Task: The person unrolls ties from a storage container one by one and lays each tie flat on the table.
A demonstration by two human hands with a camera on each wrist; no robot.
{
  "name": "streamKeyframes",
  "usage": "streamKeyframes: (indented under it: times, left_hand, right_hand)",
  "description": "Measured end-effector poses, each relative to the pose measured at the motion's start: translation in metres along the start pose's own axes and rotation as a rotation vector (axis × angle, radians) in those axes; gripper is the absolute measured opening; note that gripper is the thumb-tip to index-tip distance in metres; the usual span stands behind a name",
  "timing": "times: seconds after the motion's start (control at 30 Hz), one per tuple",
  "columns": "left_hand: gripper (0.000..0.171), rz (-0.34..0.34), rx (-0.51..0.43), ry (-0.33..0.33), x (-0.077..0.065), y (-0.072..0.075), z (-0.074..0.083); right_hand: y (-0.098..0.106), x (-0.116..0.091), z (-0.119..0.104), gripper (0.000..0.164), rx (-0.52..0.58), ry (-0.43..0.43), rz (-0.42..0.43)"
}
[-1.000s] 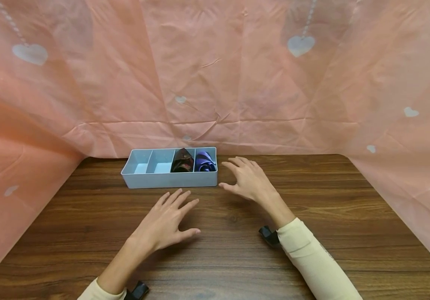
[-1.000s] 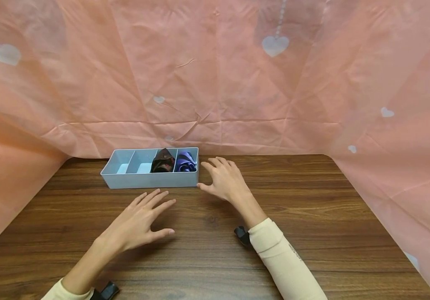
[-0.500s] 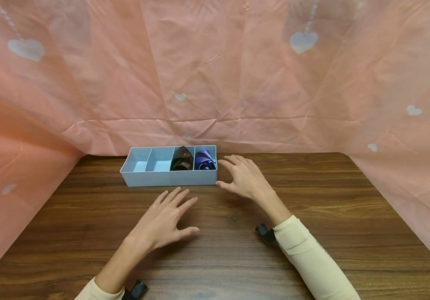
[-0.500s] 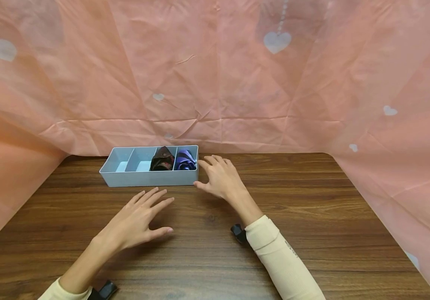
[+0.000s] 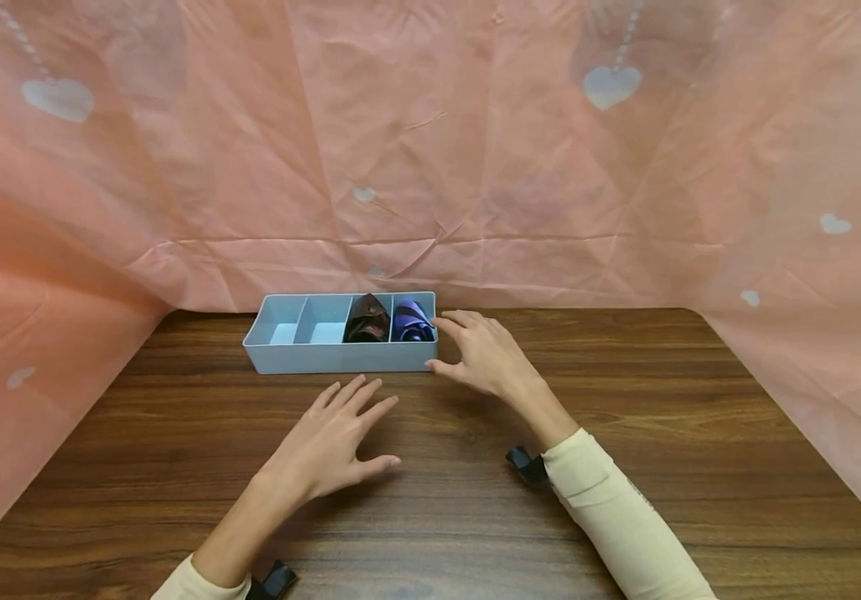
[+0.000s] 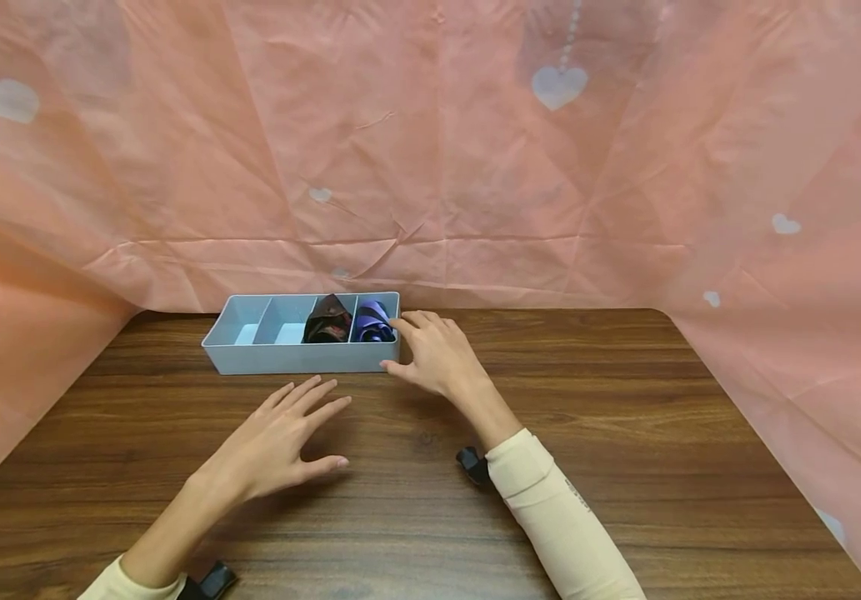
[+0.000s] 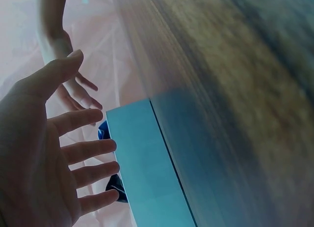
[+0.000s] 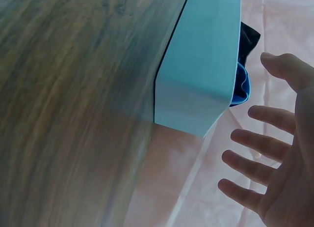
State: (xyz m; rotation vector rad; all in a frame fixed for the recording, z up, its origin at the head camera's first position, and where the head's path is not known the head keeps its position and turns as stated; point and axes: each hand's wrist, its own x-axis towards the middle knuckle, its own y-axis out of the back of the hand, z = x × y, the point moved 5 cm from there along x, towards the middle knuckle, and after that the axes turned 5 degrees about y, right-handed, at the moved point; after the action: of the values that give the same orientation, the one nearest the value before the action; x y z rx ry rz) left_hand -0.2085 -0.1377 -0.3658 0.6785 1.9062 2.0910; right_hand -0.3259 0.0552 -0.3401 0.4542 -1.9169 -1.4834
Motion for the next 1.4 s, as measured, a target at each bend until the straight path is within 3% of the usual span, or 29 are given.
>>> streamKeyframes:
  times: [0.33,0.63,1.0,1.4]
  left_hand:
    - [0.073,-0.013,0.005,0.004,0.0,-0.001,0.001]
    - [0.075,-0.008,0.003,-0.005,-0.001,-0.002,0.0]
    - [0.075,-0.008,0.019,-0.009,-0.001,0.0,0.002]
    - [0.074,0.014,0.022,-0.027,-0.003,0.003,0.004]
  right_hand:
    - [-0.005,0.01,0.007,0.065,0.047,-0.002,0.04]
    - [-0.005,0.016,0.012,0.059,0.172,-0.029,0.058]
    - [-0.01,0.027,0.016,0.063,0.31,-0.029,0.05]
    - [-0.01,0.035,0.02,0.063,0.401,-0.022,0.095]
